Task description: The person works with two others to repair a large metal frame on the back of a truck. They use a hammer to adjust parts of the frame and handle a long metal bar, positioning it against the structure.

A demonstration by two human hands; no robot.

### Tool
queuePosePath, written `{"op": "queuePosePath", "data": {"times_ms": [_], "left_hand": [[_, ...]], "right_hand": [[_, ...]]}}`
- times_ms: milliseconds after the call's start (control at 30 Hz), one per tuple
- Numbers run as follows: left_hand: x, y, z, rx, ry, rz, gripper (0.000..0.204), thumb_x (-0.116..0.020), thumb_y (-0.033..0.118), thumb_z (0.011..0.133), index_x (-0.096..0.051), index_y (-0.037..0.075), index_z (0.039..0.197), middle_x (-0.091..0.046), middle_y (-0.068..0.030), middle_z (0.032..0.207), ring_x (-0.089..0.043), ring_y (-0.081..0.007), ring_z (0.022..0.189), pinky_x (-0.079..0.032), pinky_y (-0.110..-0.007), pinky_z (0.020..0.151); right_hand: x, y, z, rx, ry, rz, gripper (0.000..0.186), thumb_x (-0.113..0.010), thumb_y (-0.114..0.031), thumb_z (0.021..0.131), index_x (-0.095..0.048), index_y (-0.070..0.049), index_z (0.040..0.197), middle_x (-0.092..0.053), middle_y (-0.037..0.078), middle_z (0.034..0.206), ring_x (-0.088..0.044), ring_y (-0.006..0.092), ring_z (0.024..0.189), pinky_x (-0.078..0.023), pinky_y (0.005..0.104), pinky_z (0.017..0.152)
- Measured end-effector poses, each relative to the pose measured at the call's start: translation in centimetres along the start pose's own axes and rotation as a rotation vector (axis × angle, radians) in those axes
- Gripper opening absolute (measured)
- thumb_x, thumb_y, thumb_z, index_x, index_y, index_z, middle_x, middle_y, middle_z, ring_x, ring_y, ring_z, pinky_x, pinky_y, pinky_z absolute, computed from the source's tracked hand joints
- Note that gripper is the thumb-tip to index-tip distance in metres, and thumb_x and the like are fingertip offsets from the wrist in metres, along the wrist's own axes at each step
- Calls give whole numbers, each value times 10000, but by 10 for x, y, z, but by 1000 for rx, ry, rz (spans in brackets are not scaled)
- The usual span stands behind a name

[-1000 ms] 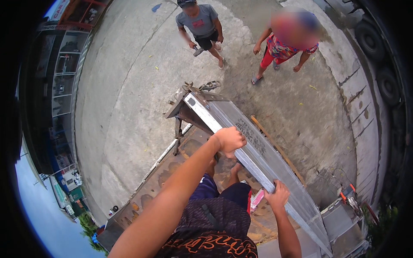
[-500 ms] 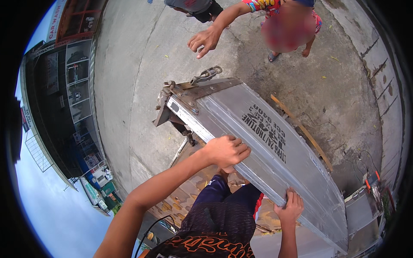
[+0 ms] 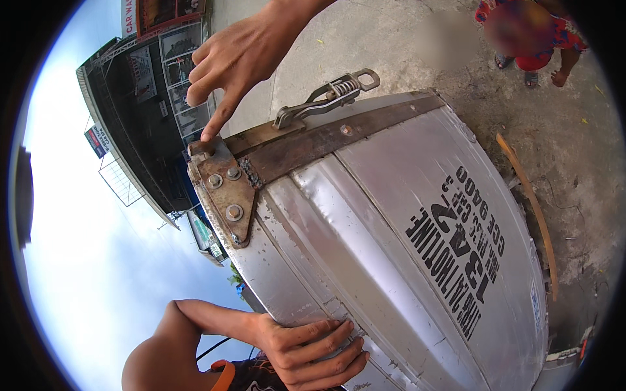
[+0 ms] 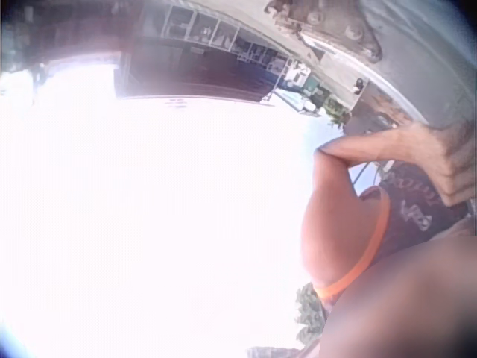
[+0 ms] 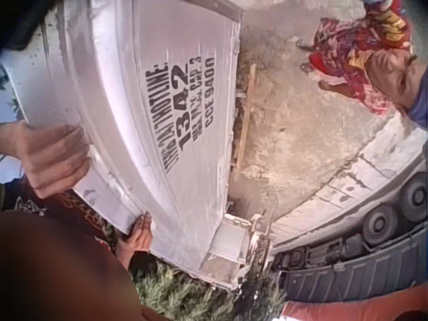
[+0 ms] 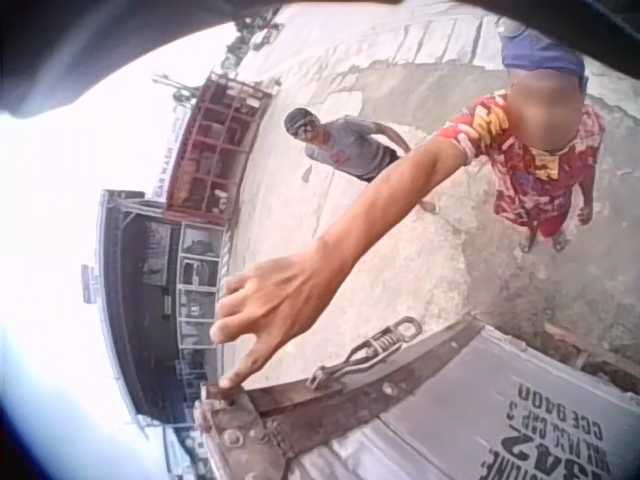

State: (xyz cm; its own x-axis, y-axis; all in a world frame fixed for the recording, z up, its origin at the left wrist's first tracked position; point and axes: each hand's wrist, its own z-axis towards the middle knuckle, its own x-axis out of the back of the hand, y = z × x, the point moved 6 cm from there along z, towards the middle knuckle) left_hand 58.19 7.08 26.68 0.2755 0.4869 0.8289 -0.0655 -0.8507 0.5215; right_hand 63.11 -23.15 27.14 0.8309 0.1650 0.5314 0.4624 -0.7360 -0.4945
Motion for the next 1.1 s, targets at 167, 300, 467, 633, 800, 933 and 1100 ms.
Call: {"op": "queuePosePath", "data": {"times_ms": [167, 300, 467, 633, 800, 933, 1100], "left_hand": [[4, -9, 5, -40, -19, 44, 136, -596, 159, 826, -692, 72, 866, -691, -76, 826, -717, -235, 769, -564, -305, 669], [-1, -7, -3, -69, -22, 50, 121, -584, 107, 839, -685, 49, 870, -705, -80, 854, -726, -235, 781, -590, -312, 702], [-5, 9, -21, -108, 56, 2, 148, -588, 80, 848, -692, 0, 917, -723, -100, 884, -742, -250, 793, -618, -324, 710], [-9, 23, -29, -114, 122, 123, 153, -588, 89, 860, -702, 0, 911, -724, -110, 850, -743, -245, 766, -617, -320, 686], [-9, 20, -25, -89, 117, 128, 151, -583, 89, 866, -703, 4, 899, -723, -107, 839, -743, -240, 757, -612, -319, 677], [-5, 14, -20, -102, 81, 95, 151, -580, 89, 869, -703, 5, 893, -722, -106, 837, -742, -237, 754, -610, -318, 674], [-3, 4, -15, -96, 44, 59, 152, -576, 89, 872, -702, 6, 887, -721, -105, 833, -741, -235, 750, -607, -317, 669]], "right_hand": [[7, -5, 20, 111, 104, -77, 727, -714, -494, 878, -549, 104, 1256, -715, 235, 990, -716, 367, 859, -562, 443, 708], [-4, -2, 22, 187, 266, -186, 203, -629, -116, 970, -673, 82, 955, -732, 243, 930, -730, 337, 767, -549, 361, 591], [-12, 4, 14, 367, 582, -153, 169, -654, 30, 924, -564, 109, 1043, -708, 174, 702, -704, 280, 576, -497, 324, 443], [-16, 10, 7, 413, 562, -210, 268, -662, 9, 928, -504, 111, 1118, -702, 152, 688, -700, 273, 561, -495, 317, 431], [-13, 14, 3, 360, 508, -166, 237, -670, 6, 927, -535, 110, 1091, -711, 156, 715, -703, 278, 580, -534, 301, 489], [-14, 13, 8, 202, 304, -181, 141, -664, 9, 930, -580, 95, 1005, -719, 179, 752, -699, 277, 600, -541, 292, 517], [-5, 10, 19, 159, 302, -177, 135, -655, -70, 946, -600, 53, 939, -668, 134, 715, -624, 231, 563, -485, 277, 499]]}}
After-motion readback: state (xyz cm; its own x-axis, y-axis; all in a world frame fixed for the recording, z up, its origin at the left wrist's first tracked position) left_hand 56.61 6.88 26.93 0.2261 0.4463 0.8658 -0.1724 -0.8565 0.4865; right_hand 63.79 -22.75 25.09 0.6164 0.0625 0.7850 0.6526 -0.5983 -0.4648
